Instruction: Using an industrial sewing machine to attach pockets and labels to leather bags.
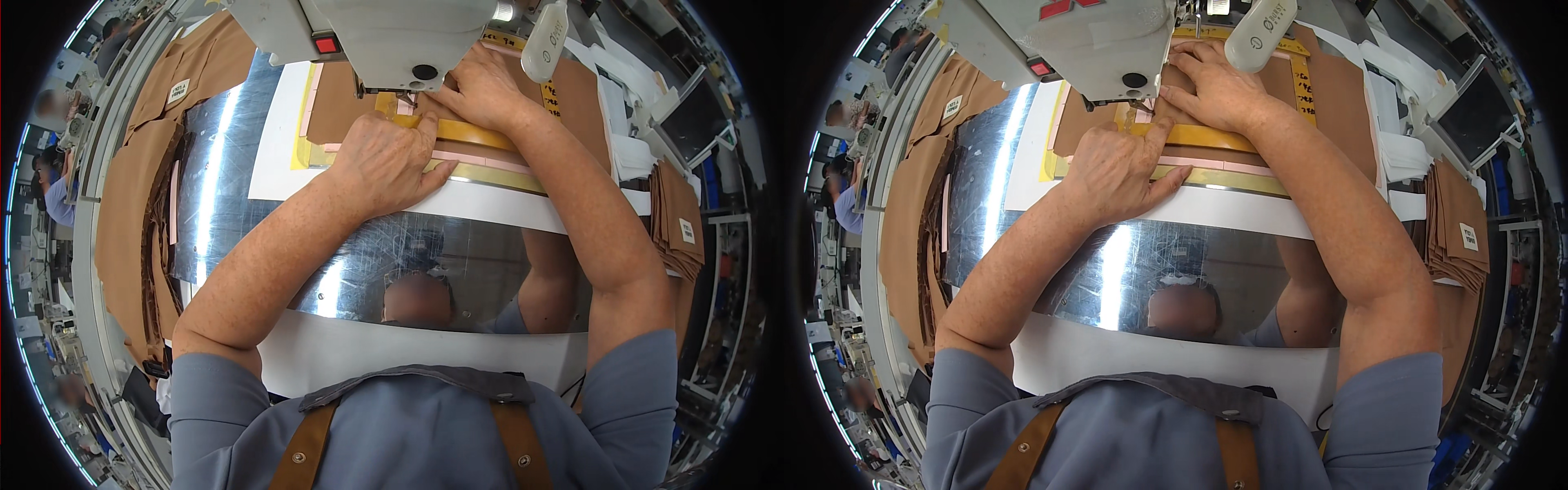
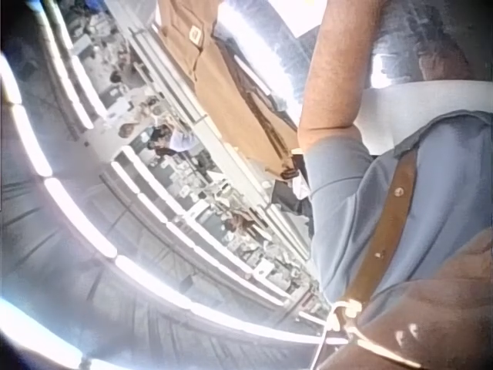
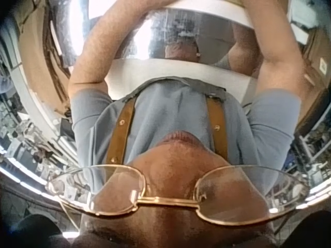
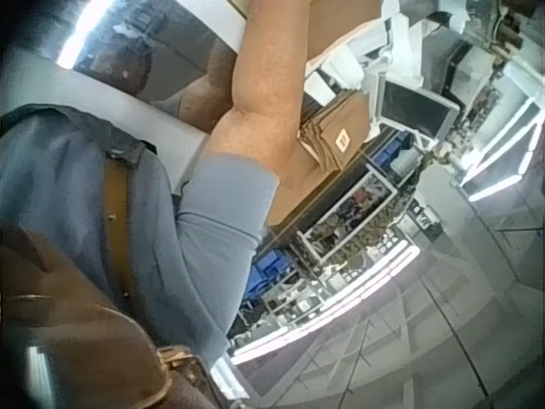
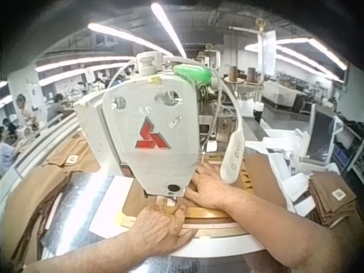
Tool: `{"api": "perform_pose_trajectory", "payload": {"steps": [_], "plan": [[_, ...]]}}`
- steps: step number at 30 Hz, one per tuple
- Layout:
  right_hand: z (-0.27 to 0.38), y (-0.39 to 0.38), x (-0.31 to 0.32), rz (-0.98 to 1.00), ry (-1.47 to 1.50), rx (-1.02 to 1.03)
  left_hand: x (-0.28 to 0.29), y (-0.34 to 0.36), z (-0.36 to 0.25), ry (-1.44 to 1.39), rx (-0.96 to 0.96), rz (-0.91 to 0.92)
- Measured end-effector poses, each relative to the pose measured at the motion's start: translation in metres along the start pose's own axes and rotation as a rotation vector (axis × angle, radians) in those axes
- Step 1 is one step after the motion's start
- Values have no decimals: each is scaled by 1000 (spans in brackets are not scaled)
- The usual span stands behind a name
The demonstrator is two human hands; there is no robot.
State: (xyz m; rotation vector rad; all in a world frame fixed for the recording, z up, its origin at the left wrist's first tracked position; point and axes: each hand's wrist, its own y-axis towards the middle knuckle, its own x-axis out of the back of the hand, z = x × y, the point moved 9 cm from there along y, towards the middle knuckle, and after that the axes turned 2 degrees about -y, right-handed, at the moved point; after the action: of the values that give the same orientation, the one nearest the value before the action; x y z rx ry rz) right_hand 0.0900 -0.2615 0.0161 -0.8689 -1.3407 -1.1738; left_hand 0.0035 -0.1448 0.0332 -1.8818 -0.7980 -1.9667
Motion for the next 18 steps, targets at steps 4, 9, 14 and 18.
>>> {"api": "perform_pose_trajectory", "payload": {"steps": [4,9,14,18], "plan": [[-7,-1,-3,61,16,-45,0,1,-1,3,8,14],[-11,0,-9,119,-10,-47,-3,2,7,-32,0,-91],[-15,4,-10,108,-16,-22,-5,7,5,-18,-26,-84],[-10,6,-10,117,-37,-7,-6,6,6,22,-40,-98]]}}
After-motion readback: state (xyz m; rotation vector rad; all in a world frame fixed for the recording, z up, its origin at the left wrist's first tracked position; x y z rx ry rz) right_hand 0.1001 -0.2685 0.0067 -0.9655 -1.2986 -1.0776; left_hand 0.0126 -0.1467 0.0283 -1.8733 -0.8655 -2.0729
